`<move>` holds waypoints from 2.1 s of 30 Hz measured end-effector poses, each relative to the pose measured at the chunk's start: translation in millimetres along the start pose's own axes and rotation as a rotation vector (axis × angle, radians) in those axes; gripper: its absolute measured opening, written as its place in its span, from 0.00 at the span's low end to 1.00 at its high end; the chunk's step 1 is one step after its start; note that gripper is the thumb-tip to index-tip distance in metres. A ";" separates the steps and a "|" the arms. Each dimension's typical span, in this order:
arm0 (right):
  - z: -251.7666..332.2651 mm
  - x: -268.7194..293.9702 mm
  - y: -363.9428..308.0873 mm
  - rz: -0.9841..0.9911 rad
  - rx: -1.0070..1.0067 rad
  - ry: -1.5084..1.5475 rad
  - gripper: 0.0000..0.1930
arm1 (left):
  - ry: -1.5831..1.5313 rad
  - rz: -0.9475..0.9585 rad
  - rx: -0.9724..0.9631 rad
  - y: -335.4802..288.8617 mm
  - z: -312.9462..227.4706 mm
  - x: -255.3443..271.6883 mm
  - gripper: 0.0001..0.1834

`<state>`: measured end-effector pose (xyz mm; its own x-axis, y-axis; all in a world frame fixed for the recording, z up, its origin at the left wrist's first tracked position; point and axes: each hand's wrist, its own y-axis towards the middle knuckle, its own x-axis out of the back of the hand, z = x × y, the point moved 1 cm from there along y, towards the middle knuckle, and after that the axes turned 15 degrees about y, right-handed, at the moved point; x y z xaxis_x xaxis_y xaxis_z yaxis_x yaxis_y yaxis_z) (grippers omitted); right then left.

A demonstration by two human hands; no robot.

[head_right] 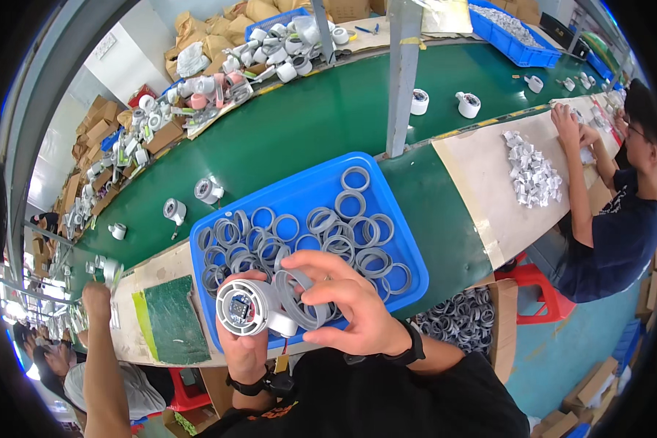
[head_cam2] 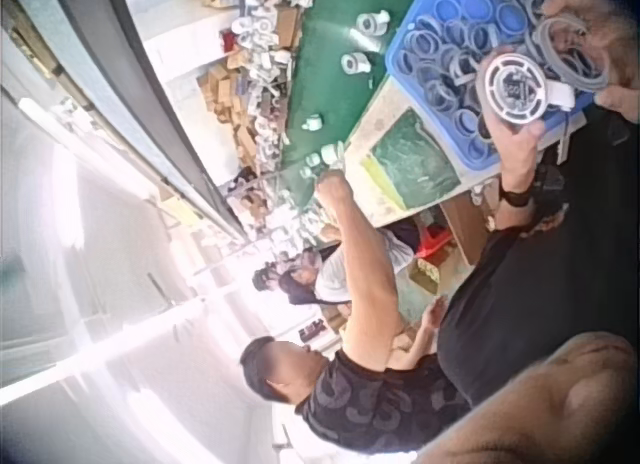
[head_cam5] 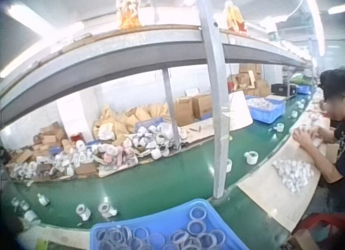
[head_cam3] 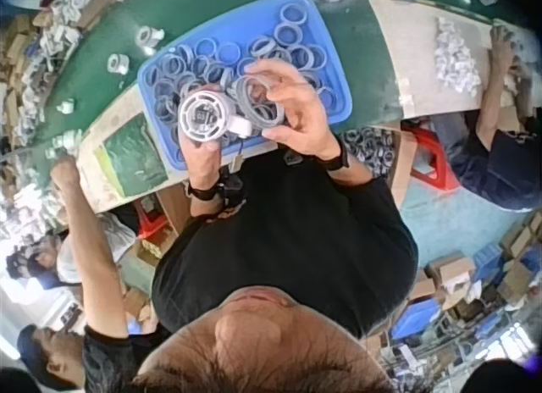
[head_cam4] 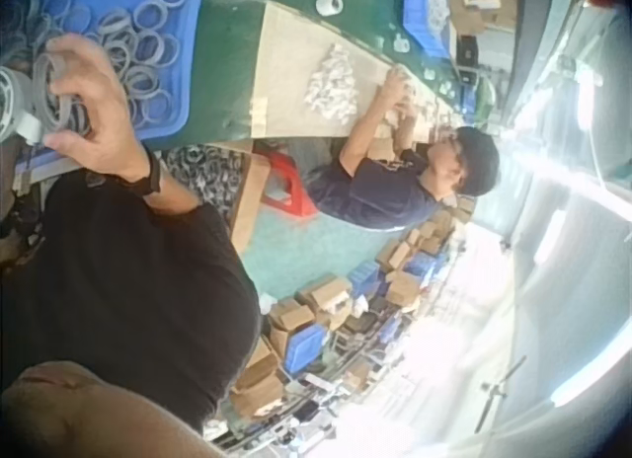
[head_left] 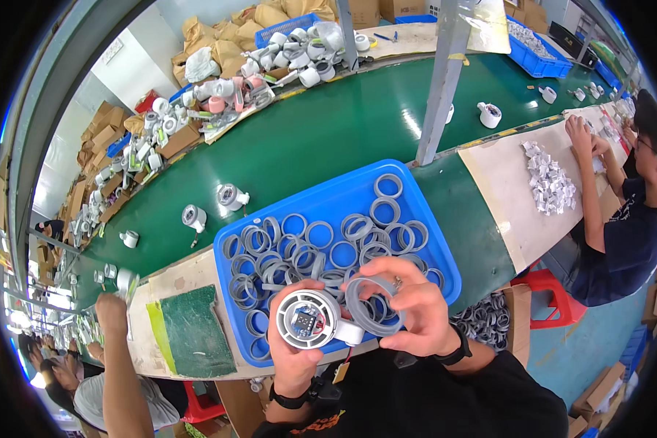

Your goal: Manually assemble gray ring components onto white electronic housings on a factory conveyor line.

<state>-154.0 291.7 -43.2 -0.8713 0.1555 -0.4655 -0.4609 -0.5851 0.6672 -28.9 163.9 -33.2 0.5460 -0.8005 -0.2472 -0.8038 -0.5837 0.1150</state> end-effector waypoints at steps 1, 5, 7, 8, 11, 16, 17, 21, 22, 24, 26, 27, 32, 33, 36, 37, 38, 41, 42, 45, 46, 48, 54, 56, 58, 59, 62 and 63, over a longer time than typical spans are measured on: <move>-0.2 -1.4 0.3 -0.031 0.015 -0.050 0.32 | 0.050 0.010 -0.008 -0.3 0.7 0.3 0.49; 7.5 2.8 -1.2 0.003 -0.050 -0.236 0.31 | 0.204 0.004 -0.057 -5.9 7.5 6.2 0.48; 3.2 1.1 -5.2 -0.047 -0.032 -0.271 0.28 | 0.288 0.039 -0.079 -6.2 8.6 6.7 0.47; 1.9 1.1 -5.1 -0.051 -0.043 -0.268 0.28 | 0.287 0.033 -0.069 -6.2 9.8 6.3 0.47; 1.0 4.6 -6.5 0.026 0.030 -0.169 0.25 | 0.322 0.047 -0.099 -5.9 12.6 5.8 0.46; 1.3 -3.5 -5.7 -0.063 0.007 -0.159 0.25 | 0.293 0.057 -0.125 -6.0 14.0 5.9 0.46; 1.6 -2.3 -6.6 -0.029 -0.045 -0.203 0.26 | 0.273 0.064 -0.113 -6.2 13.5 6.1 0.46; 0.0 -1.0 -4.8 -0.073 0.029 -0.224 0.27 | 0.157 0.072 -0.018 -5.3 13.8 0.8 0.48; 1.5 2.8 -5.6 0.017 0.013 -0.274 0.34 | 0.091 0.063 0.015 -5.6 13.9 0.1 0.49; 2.6 3.1 -6.1 0.105 -0.008 -0.322 0.41 | 0.106 0.068 0.036 -7.1 12.5 0.1 0.48; 3.4 -0.5 -4.2 0.072 -0.048 -0.338 0.41 | 0.112 0.043 0.004 -7.4 13.2 -0.7 0.47; 0.8 -2.2 -4.5 0.070 -0.051 -0.339 0.41 | 0.114 0.040 -0.009 -6.8 12.6 -2.5 0.46; -2.4 -5.1 -8.1 -0.024 0.020 -0.320 0.28 | 0.132 0.017 -0.040 -3.9 14.7 -2.2 0.46; -2.0 -5.7 -7.5 -0.025 0.018 -0.319 0.28 | 0.134 0.011 -0.043 -3.3 14.1 -2.7 0.46; -2.9 -9.7 -5.1 -0.037 -0.036 -0.319 0.25 | 0.170 0.006 -0.064 -3.1 15.8 0.8 0.46; -3.3 -11.9 -4.9 -0.065 -0.038 -0.309 0.24 | 0.171 0.005 -0.064 -3.6 15.6 0.0 0.46; -3.2 -13.6 -4.4 -0.093 -0.040 -0.298 0.22 | 0.179 -0.020 -0.078 -4.2 15.5 -1.3 0.46; -1.8 -14.7 0.0 -0.036 -0.088 -0.425 0.22 | 0.504 0.003 -0.226 2.4 14.4 7.5 0.45; -1.9 -13.9 3.0 -0.037 -0.089 -0.425 0.22 | 0.822 0.051 -0.363 5.3 13.0 9.4 0.45; -15.6 -17.8 7.2 0.156 -0.128 -0.849 0.23 | 1.242 -0.083 -0.478 1.9 20.1 6.5 0.41; -19.9 -18.3 5.4 0.156 -0.132 -0.850 0.23 | 1.378 -0.112 -0.499 2.0 26.3 7.0 0.40; -26.4 -16.5 2.0 0.133 -0.222 -0.919 0.22 | 1.357 -0.134 -0.487 6.0 33.1 8.7 0.36; -35.4 -0.2 4.9 0.050 -0.373 -0.637 0.23 | 1.404 0.156 -0.566 8.3 29.3 18.7 0.34; -43.5 5.3 5.2 -0.039 -0.345 -0.522 0.21 | 1.367 0.212 -0.549 3.7 28.9 13.8 0.34; -54.6 6.3 0.5 -0.077 -0.653 -0.043 0.18 | 1.333 0.244 -0.659 0.0 30.5 6.9 0.34; -53.5 10.3 2.0 0.070 -0.763 -0.136 0.20 | 1.311 0.220 -0.666 -5.6 34.3 5.3 0.35; -54.3 9.5 -2.4 0.065 -0.792 -0.125 0.20 | 1.289 0.230 -0.681 -6.8 34.4 7.7 0.34; -54.9 7.6 -4.2 0.063 -0.791 -0.127 0.20 | 1.287 0.232 -0.683 -4.1 32.8 9.1 0.34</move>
<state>-149.5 251.6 -81.5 -0.9261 0.1647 -0.3395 -0.1955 -0.9790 0.0582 -28.4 163.5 -67.5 0.5465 -0.2361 0.8035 -0.8354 -0.0858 0.5429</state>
